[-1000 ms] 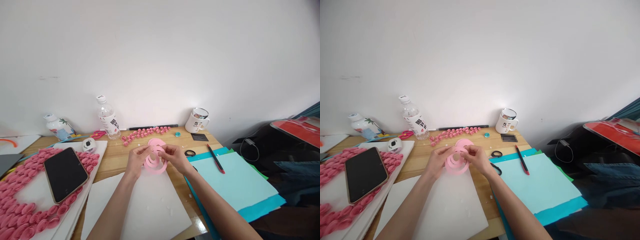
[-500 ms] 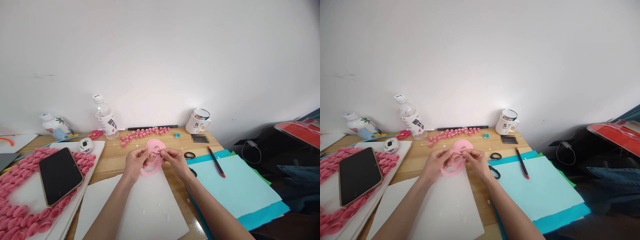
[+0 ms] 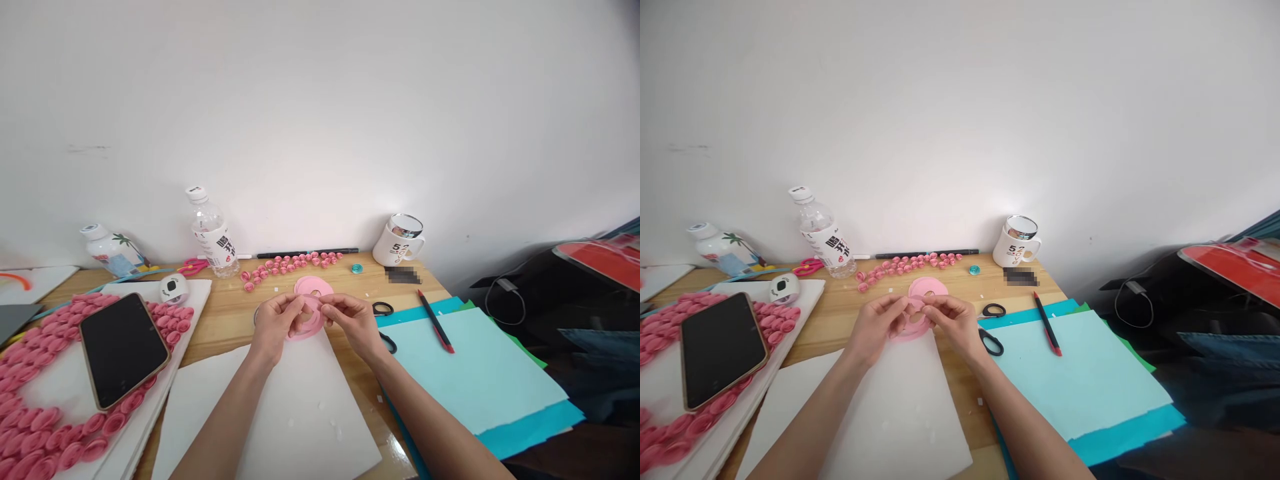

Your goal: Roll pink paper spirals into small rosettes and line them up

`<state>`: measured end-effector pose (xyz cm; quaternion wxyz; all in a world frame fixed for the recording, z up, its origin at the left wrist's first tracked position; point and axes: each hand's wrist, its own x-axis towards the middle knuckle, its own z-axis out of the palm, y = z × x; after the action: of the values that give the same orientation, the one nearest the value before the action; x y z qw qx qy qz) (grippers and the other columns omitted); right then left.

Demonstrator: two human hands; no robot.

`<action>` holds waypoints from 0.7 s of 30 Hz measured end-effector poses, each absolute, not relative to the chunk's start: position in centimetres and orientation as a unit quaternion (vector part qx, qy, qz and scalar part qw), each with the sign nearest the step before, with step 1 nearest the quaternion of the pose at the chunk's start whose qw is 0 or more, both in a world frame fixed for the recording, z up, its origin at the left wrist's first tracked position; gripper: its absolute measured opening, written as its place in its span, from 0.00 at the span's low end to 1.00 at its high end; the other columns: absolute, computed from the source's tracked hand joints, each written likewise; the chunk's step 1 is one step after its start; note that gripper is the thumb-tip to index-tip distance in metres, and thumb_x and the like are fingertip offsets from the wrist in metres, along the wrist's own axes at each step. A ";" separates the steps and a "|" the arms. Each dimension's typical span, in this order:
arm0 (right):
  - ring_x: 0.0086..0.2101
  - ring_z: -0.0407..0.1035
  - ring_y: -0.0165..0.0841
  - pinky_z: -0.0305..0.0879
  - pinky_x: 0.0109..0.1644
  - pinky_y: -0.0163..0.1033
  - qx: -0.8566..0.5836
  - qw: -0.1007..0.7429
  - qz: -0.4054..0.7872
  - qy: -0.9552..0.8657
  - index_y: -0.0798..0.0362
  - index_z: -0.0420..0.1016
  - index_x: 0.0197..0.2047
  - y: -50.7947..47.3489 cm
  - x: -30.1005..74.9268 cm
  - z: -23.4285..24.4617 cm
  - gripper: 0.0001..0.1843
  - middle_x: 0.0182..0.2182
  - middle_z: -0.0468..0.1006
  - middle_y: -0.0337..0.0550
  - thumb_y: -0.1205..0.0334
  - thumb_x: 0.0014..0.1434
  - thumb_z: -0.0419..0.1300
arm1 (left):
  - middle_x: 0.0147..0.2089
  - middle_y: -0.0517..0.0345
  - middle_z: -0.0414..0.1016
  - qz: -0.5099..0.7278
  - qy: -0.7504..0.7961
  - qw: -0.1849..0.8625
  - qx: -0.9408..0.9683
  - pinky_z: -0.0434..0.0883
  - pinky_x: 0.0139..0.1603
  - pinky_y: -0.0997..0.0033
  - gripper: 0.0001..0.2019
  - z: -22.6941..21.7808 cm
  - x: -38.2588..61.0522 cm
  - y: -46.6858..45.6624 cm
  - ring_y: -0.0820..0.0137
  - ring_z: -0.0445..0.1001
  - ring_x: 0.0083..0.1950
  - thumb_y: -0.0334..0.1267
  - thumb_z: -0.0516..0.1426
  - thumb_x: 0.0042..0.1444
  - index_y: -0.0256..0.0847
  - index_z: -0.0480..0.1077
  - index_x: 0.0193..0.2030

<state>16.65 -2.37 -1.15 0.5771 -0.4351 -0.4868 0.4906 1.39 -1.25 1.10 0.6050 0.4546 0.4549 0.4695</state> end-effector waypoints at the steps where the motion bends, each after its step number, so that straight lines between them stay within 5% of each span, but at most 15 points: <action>1: 0.20 0.63 0.26 0.64 0.26 0.35 -0.434 0.575 0.497 -0.484 0.53 0.76 0.28 -2.3 16.6 -1.2 0.08 0.21 0.74 0.37 0.58 0.44 0.65 | 0.23 0.60 0.70 0.468 0.456 0.604 0.456 0.52 0.17 0.79 0.12 1.1 1.4 -1.3 0.81 0.58 0.17 0.44 0.60 0.44 0.35 0.73 0.27; 7: 0.21 0.65 0.26 0.65 0.27 0.34 -0.432 0.567 0.512 -0.479 0.54 0.72 0.25 -2.3 16.4 -1.1 0.11 0.20 0.71 0.36 0.55 0.46 0.63 | 0.18 0.63 0.65 0.443 0.474 0.585 0.486 0.54 0.17 0.80 0.15 1.0 1.6 -1.5 0.80 0.56 0.17 0.45 0.61 0.43 0.35 0.74 0.34; 14: 0.24 0.67 0.28 0.66 0.30 0.35 -0.384 0.539 0.581 -0.474 0.54 0.75 0.27 -2.4 16.3 -1.0 0.14 0.25 0.75 0.41 0.51 0.50 0.60 | 0.30 0.53 0.74 0.465 0.497 0.539 0.496 0.67 0.26 0.76 0.13 0.9 1.9 -1.6 0.70 0.70 0.31 0.44 0.63 0.39 0.36 0.74 0.28; 21: 0.25 0.69 0.28 0.67 0.33 0.36 -0.362 0.536 0.624 -0.439 0.52 0.77 0.30 -2.1 16.6 -1.9 0.10 0.24 0.76 0.39 0.56 0.45 0.65 | 0.28 0.55 0.74 0.459 0.503 0.532 0.503 0.65 0.25 0.77 0.12 1.3 2.1 -1.7 0.72 0.69 0.27 0.44 0.62 0.40 0.36 0.74 0.28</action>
<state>16.59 -2.08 -1.89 0.5357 -0.3620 -0.4394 0.6236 2.09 -1.68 1.34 0.5319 0.5029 0.5033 0.4592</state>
